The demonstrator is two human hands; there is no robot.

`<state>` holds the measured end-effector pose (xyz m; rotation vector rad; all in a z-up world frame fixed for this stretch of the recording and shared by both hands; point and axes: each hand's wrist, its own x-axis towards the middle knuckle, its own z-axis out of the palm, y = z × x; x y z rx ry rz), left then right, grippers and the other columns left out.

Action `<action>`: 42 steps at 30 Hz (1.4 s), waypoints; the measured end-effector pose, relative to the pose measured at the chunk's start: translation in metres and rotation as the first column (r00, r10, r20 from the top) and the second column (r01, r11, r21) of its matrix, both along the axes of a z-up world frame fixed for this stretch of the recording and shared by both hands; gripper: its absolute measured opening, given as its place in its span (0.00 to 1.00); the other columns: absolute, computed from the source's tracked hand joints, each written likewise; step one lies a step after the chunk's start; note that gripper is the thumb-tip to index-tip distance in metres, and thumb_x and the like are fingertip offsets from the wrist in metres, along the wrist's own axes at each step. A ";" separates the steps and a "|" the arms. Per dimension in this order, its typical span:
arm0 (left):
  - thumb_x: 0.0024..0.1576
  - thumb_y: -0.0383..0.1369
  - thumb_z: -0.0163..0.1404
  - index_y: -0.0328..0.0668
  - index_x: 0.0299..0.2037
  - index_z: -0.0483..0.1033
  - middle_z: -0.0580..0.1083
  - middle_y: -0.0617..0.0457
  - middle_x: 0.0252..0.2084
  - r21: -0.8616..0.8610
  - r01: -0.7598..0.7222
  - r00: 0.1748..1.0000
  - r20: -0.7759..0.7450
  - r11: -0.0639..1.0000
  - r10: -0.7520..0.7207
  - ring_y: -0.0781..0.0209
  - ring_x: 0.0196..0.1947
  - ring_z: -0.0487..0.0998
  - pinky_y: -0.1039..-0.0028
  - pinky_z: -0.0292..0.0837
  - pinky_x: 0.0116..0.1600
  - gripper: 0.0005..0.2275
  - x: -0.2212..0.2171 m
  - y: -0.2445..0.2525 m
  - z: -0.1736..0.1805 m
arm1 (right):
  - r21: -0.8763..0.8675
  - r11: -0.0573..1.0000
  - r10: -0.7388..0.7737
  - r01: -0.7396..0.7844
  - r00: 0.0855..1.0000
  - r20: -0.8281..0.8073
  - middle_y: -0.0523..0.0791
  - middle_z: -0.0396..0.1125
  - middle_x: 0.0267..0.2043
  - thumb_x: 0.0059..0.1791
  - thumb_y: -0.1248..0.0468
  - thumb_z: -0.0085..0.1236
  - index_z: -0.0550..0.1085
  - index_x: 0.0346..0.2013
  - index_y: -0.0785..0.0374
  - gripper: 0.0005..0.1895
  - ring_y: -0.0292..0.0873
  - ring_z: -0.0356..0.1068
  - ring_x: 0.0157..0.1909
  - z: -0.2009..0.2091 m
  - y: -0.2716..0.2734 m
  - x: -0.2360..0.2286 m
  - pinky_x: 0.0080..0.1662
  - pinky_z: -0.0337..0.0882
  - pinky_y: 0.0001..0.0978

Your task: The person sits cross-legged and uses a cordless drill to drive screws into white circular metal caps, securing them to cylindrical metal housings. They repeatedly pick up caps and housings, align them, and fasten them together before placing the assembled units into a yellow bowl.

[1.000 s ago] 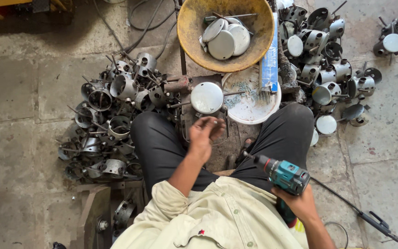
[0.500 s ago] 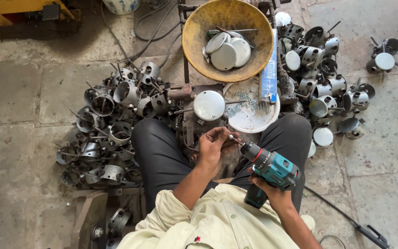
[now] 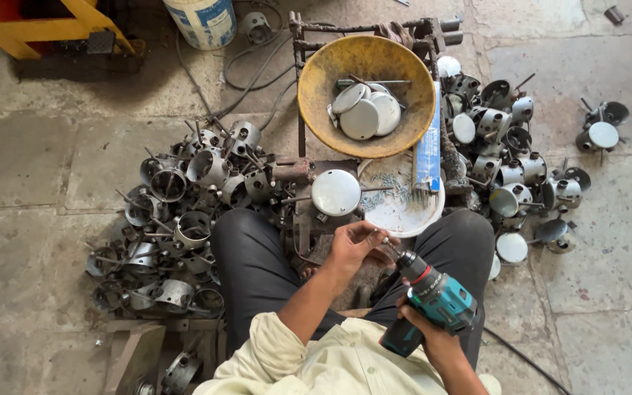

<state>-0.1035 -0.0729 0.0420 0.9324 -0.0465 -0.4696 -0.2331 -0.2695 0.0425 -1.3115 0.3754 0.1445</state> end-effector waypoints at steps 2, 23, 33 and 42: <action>0.61 0.40 0.61 0.34 0.57 0.82 0.81 0.40 0.43 0.206 0.020 0.986 0.156 0.978 -0.053 0.55 0.38 0.84 0.66 0.76 0.43 0.19 0.016 0.003 0.001 | 0.055 0.998 -0.016 0.015 1.000 0.021 0.47 0.73 0.36 0.41 0.75 0.64 0.73 0.52 0.66 0.24 0.42 0.73 0.36 0.004 -0.002 0.009 0.42 0.74 0.36; 0.30 0.39 0.74 0.40 0.74 0.50 0.59 0.47 0.68 0.713 -0.700 0.588 0.612 0.048 -0.529 0.48 0.60 0.64 0.56 0.59 0.59 0.59 0.044 0.053 -0.041 | -0.309 0.949 -0.034 0.070 0.992 0.122 0.43 0.76 0.38 0.43 0.71 0.68 0.78 0.40 0.65 0.11 0.36 0.75 0.41 -0.015 -0.016 -0.008 0.44 0.75 0.31; 0.27 0.45 0.76 0.40 0.74 0.49 0.58 0.44 0.66 0.686 -0.728 0.571 0.614 0.010 -0.545 0.46 0.62 0.61 0.56 0.60 0.61 0.62 0.040 0.061 -0.065 | -0.333 0.943 0.065 0.009 0.976 0.210 0.42 0.76 0.39 0.45 0.71 0.67 0.78 0.41 0.65 0.11 0.35 0.75 0.42 -0.018 -0.012 -0.008 0.45 0.76 0.30; 0.28 0.49 0.76 0.39 0.74 0.48 0.59 0.42 0.64 0.614 -0.789 0.508 0.675 0.027 -0.535 0.47 0.61 0.62 0.57 0.60 0.60 0.63 0.040 0.064 -0.078 | -0.450 0.893 0.115 -0.036 0.982 0.149 0.42 0.77 0.39 0.45 0.68 0.68 0.78 0.42 0.63 0.12 0.36 0.77 0.41 -0.020 -0.007 -0.005 0.44 0.77 0.30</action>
